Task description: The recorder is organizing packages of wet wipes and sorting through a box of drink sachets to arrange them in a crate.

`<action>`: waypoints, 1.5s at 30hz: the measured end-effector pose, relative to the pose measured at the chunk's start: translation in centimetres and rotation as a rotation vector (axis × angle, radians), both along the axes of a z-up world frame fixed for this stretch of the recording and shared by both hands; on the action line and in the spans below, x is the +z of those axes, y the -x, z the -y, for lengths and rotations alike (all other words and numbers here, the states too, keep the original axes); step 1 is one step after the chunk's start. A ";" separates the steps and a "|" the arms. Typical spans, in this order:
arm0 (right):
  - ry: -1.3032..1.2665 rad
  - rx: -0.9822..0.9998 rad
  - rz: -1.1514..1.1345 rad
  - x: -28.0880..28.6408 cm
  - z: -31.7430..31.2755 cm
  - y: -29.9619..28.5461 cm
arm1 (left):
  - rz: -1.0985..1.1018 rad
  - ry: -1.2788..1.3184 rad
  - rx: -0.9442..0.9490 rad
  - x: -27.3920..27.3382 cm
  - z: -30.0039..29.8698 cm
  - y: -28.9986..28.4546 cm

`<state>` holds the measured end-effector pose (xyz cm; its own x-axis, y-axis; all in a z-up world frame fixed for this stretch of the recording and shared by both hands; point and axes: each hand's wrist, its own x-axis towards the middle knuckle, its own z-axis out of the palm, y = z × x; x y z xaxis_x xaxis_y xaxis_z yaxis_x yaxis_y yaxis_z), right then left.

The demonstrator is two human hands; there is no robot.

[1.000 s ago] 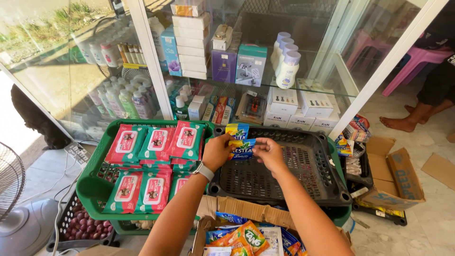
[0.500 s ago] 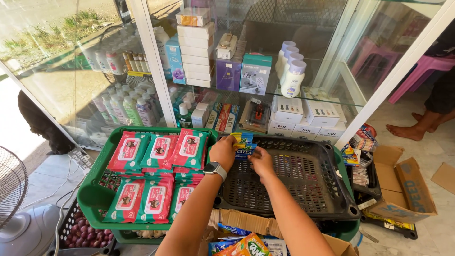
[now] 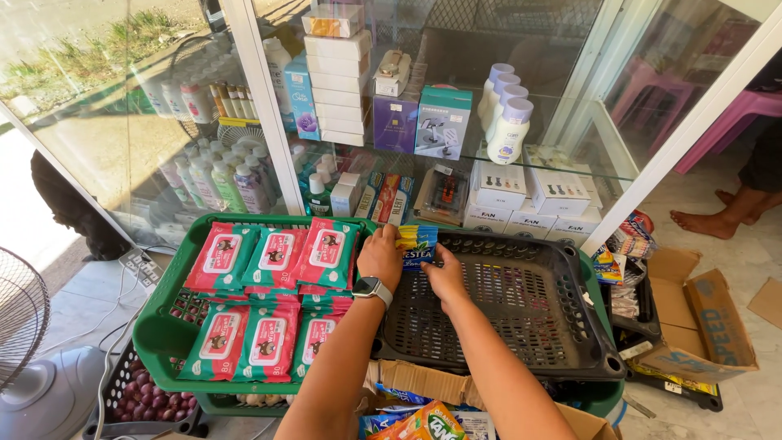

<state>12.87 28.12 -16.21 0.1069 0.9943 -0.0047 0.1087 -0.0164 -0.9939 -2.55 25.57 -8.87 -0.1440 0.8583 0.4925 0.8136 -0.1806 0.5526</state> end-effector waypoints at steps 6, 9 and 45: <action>-0.012 -0.020 0.021 0.2 0.1 0.2 | 0.021 0.021 0.006 0.2 0.1 0.0; 0.075 -0.010 -0.049 0.9 0.4 0.3 | 0.026 0.031 0.011 0.3 0.0 0.0; -0.373 0.096 0.309 15.9 31.7 -15.7 | -0.660 0.288 -1.227 -3.7 25.0 -14.4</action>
